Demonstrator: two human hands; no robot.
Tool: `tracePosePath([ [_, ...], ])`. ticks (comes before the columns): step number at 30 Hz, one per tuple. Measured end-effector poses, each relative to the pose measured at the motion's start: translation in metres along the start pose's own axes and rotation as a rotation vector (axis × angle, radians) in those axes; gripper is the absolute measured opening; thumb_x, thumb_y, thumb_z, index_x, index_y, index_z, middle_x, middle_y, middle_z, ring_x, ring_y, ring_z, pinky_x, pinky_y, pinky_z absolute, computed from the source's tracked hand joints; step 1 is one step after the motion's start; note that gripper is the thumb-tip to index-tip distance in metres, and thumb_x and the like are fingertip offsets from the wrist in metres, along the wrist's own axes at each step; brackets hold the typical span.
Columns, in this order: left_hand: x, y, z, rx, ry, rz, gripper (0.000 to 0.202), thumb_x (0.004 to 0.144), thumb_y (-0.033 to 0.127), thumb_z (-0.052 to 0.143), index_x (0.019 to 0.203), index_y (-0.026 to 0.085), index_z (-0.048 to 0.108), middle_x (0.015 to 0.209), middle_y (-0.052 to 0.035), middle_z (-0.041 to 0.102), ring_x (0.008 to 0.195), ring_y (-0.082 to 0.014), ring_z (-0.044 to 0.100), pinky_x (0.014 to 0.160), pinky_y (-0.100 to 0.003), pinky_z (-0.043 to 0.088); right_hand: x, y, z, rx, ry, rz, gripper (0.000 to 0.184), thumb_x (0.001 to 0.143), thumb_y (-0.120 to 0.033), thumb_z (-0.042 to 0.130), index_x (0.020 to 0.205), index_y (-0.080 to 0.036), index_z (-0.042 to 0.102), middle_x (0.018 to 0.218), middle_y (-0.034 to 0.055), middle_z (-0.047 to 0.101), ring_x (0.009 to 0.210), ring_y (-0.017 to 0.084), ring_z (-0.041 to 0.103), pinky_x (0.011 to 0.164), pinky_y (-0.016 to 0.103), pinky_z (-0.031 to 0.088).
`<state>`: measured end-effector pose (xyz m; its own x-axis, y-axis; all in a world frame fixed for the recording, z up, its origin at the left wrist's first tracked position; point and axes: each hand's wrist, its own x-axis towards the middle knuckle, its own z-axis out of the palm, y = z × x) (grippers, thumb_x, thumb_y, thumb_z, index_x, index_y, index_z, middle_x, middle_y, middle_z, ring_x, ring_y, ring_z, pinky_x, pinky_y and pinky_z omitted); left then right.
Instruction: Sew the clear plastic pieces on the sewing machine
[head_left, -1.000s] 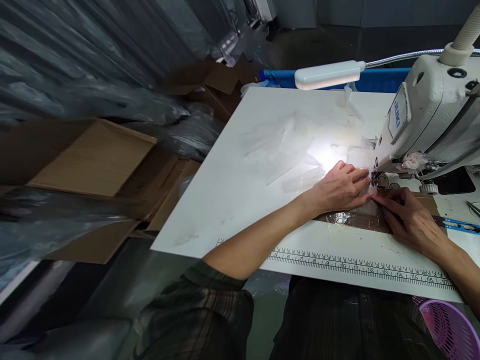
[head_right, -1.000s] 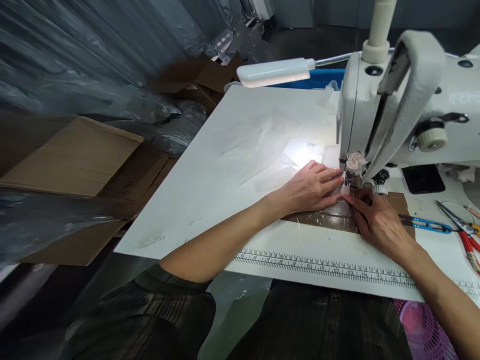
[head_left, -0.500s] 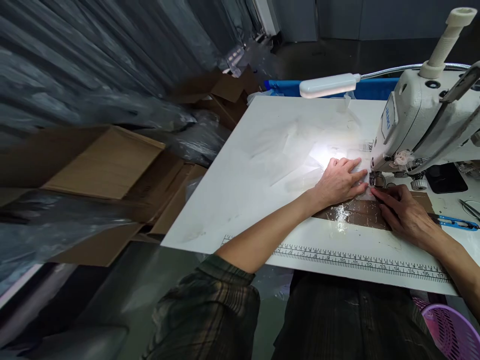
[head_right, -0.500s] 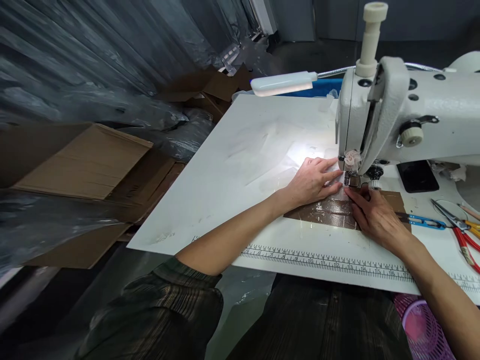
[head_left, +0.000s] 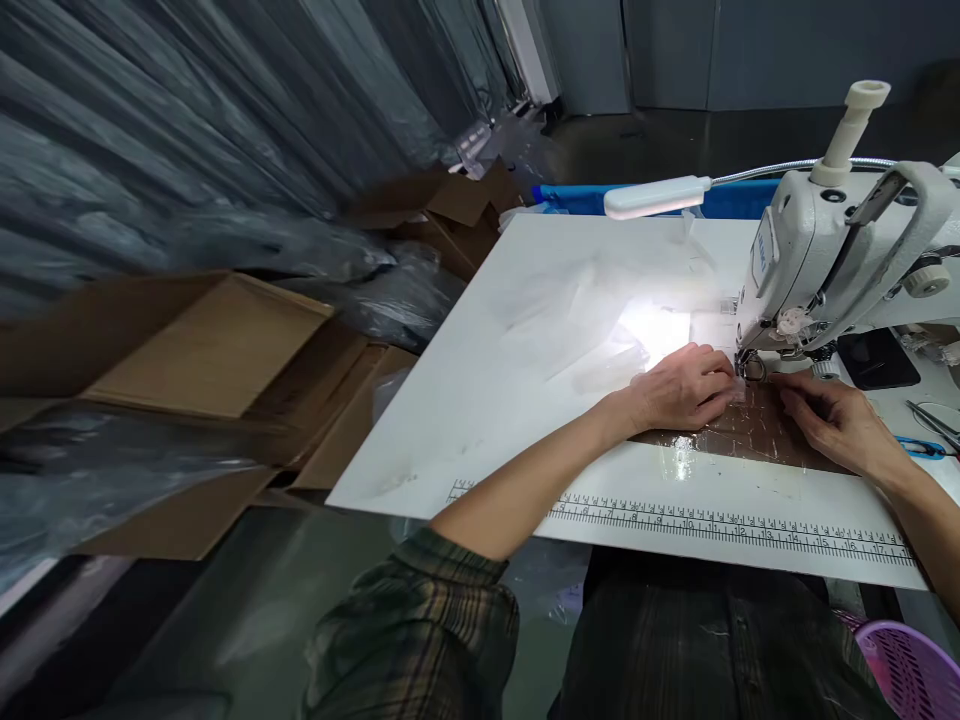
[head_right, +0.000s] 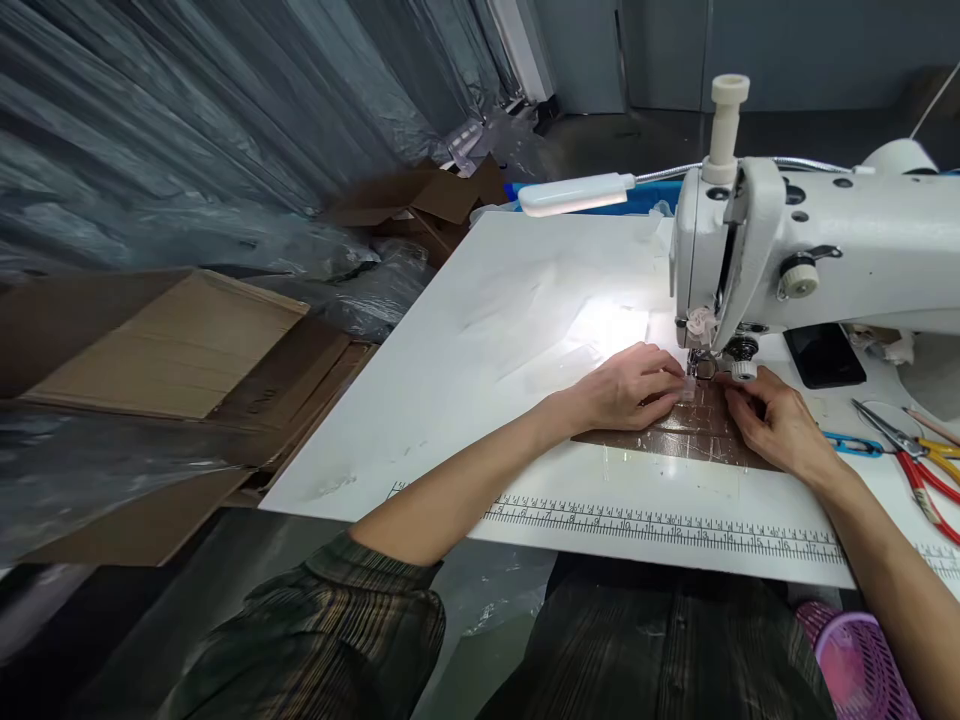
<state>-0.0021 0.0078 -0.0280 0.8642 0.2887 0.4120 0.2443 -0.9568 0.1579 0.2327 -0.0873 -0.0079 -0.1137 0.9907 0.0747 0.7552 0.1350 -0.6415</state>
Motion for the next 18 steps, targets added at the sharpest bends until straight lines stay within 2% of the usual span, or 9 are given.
tracePosePath([
  [3,-0.002,0.0,-0.006,-0.118,-0.06,0.007,0.023,0.098,0.023,0.049,0.102,0.014,0.07,0.102,-0.0106,0.072,0.089,-0.0181,0.066,0.083,-0.035,0.054,0.003,-0.005,-0.005,0.009,-0.019,0.055,0.035,0.093,-0.037,0.046,0.107,-0.017,0.073,0.085,0.0072,0.071,0.068,0.02,0.064,0.062,0.032,0.053],
  [6,-0.004,-0.004,-0.011,-0.207,-0.09,-0.029,0.02,0.097,0.026,0.055,0.106,0.018,0.071,0.106,-0.0086,0.073,0.095,-0.0184,0.068,0.085,-0.035,0.055,0.014,-0.009,-0.013,-0.051,-0.17,0.084,0.031,0.092,-0.037,0.047,0.102,-0.018,0.07,0.066,0.0021,0.066,0.055,0.019,0.059,0.051,0.03,0.047],
  [9,-0.004,-0.006,-0.01,-0.224,-0.064,-0.053,0.02,0.1,0.03,0.056,0.102,0.018,0.073,0.103,-0.0065,0.074,0.097,-0.0166,0.069,0.085,-0.032,0.054,0.027,-0.01,-0.016,-0.149,-0.256,0.068,0.022,0.089,-0.033,0.05,0.09,-0.021,0.069,0.066,0.0024,0.067,0.06,0.02,0.062,0.056,0.031,0.048],
  [11,-0.004,-0.006,-0.007,-0.197,-0.048,-0.071,0.021,0.101,0.029,0.055,0.099,0.019,0.073,0.101,-0.0048,0.075,0.095,-0.0157,0.07,0.083,-0.031,0.052,0.031,-0.008,-0.013,-0.165,-0.222,0.055,0.021,0.089,-0.03,0.049,0.085,-0.022,0.068,0.073,0.0036,0.07,0.066,0.021,0.065,0.064,0.031,0.051],
  [15,-0.003,-0.004,-0.006,-0.168,-0.071,-0.11,0.022,0.103,0.028,0.052,0.099,0.021,0.073,0.102,-0.0043,0.075,0.096,-0.0158,0.069,0.081,-0.032,0.051,0.027,-0.003,-0.004,-0.176,-0.081,0.082,0.025,0.09,-0.032,0.047,0.092,-0.021,0.069,0.083,0.0066,0.073,0.073,0.023,0.067,0.067,0.034,0.052],
  [18,-0.003,-0.005,-0.008,-0.206,-0.095,-0.1,0.022,0.103,0.031,0.053,0.104,0.021,0.073,0.105,-0.006,0.074,0.098,-0.0168,0.069,0.083,-0.033,0.052,0.022,0.0,-0.001,-0.202,-0.079,0.051,0.025,0.09,-0.031,0.047,0.096,-0.02,0.069,0.087,0.0086,0.074,0.079,0.025,0.069,0.072,0.036,0.052],
])
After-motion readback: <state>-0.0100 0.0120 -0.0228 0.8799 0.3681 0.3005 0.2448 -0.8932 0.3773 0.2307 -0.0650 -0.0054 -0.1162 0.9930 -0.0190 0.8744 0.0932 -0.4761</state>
